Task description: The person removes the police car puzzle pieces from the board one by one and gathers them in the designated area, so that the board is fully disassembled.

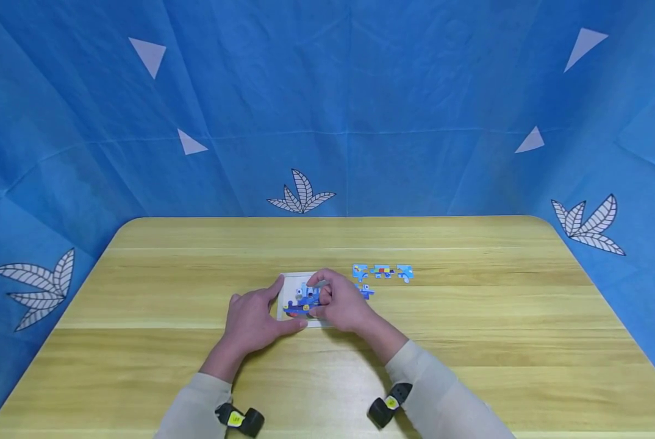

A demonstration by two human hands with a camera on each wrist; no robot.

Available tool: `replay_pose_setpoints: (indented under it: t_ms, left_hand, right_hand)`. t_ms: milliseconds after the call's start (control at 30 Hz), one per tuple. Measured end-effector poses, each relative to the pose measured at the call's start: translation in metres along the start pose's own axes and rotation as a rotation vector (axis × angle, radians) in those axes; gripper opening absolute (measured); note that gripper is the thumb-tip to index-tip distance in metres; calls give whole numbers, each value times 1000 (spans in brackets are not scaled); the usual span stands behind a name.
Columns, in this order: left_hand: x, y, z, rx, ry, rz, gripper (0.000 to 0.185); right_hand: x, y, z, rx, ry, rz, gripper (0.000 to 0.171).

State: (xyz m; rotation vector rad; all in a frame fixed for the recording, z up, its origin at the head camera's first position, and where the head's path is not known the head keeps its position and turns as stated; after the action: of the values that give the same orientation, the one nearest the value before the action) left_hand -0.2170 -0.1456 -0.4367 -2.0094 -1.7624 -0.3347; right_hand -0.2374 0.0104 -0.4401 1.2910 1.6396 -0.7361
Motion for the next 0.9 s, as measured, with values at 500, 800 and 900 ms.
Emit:
replay_pose_setpoints:
  t_ms: [500,800,900]
  left_hand:
    - [-1,-1,1,0,5,3,108]
    - [-1,0,1,6,-3,10,109]
    - [-1,0,1,7,-2,11,108]
  right_hand:
    - [-1,0,0,17,96,-22,41]
    - [-1,1,-4,58,102,-20,38]
    - [-1,2,-5,70,111,-28,36]
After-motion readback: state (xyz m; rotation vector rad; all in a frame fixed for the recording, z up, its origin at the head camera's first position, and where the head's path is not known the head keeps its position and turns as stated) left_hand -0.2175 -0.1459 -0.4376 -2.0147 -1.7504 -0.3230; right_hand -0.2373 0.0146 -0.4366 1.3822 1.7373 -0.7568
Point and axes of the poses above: each hand's wrist, its own y-axis away from the middle knuckle, its own z-axis out of the palm, x = y × z, the point moved 8 cm from there along -y, towards the middle knuckle, and after that the axes turned 7 degrees about x, right-handed, at the moved point
